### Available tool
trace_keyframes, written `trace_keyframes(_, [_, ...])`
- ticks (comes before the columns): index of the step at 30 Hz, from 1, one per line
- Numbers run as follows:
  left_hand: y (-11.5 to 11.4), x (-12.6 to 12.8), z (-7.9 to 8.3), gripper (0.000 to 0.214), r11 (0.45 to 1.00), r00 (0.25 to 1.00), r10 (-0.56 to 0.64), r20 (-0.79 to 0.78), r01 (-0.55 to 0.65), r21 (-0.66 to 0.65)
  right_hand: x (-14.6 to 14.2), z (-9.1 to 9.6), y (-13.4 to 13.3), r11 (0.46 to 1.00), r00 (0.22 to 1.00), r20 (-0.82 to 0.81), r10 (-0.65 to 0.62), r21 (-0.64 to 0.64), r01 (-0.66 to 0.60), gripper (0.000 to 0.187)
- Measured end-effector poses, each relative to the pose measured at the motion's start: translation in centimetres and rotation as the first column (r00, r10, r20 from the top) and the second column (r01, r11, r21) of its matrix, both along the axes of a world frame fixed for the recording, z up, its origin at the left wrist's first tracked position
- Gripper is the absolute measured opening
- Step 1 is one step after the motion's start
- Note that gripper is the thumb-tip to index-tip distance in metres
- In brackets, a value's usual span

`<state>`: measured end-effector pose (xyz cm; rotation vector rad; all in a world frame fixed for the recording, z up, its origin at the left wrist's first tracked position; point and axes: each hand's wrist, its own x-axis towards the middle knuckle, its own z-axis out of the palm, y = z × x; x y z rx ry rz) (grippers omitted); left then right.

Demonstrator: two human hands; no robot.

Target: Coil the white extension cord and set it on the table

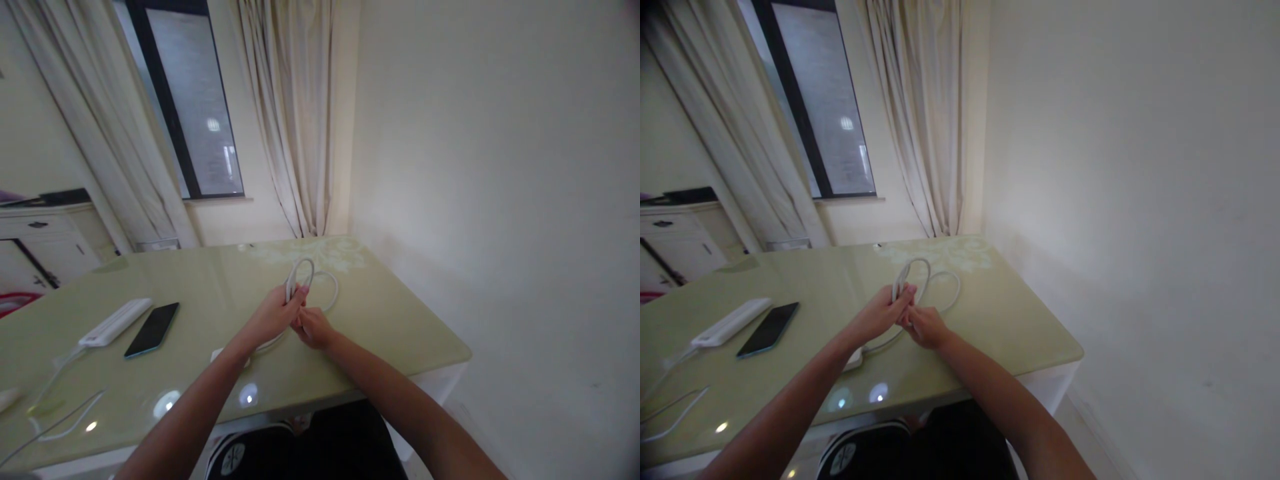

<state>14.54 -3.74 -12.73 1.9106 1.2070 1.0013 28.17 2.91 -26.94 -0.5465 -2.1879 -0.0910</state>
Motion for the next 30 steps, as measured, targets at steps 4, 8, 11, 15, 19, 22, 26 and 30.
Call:
trace_keyframes(4, [-0.2, -0.4, 1.4, 0.062, 0.996, 0.985, 0.075, 0.153, -0.068, -0.055, -0.1, 0.8, -0.5, 0.997, 0.997, 0.063, -0.044, -0.062, 0.048, 0.01])
trace_keyframes(8, [-0.3, -1.8, 2.4, 0.058, 0.981, 0.916, 0.1, 0.389, -0.025, -0.193, 0.3, 2.0, -0.8, 0.996, 0.995, 0.086, -0.05, -0.065, 0.056, 0.018])
trace_keyframes(11, [-0.4, -3.0, 3.4, 0.057, 0.98, 0.901, 0.142, 0.41, -0.068, -0.188, 0.4, 2.6, -1.0, 0.999, 0.995, 0.084, -0.047, -0.023, 0.05, 0.023])
trace_keyframes(15, [-1.1, -3.9, 5.0, 0.051, 0.981, 0.892, 0.181, 0.415, -0.133, -0.142, 0.2, 2.7, -1.4, 0.996, 0.993, 0.081, -0.083, 0.04, 0.08, 0.052])
trace_keyframes(19, [-1.4, -4.5, 6.6, 0.05, 0.982, 0.852, 0.186, 0.489, -0.151, -0.11, 0.3, 2.4, -1.3, 0.985, 0.996, 0.044, -0.084, 0.154, 0.076, 0.077])
trace_keyframes(22, [-1.5, -5.3, 7.6, 0.05, 0.978, 0.825, 0.206, 0.526, -0.19, -0.085, 0.6, 2.1, -0.8, 0.968, 0.994, -0.025, -0.109, 0.225, 0.112, 0.083])
trace_keyframes(26, [-1.8, -5.9, 8.7, 0.045, 0.979, 0.906, 0.201, 0.373, -0.188, -0.072, 1.1, 1.9, -0.1, 0.943, 0.982, -0.049, -0.184, 0.272, 0.19, 0.076])
trace_keyframes(30, [-2.6, -5.6, 9.5, 0.039, 0.993, 0.961, 0.11, 0.256, -0.094, -0.075, 1.3, 1.8, 0.0, 0.928, 0.974, -0.008, -0.228, 0.3, 0.22, 0.066])
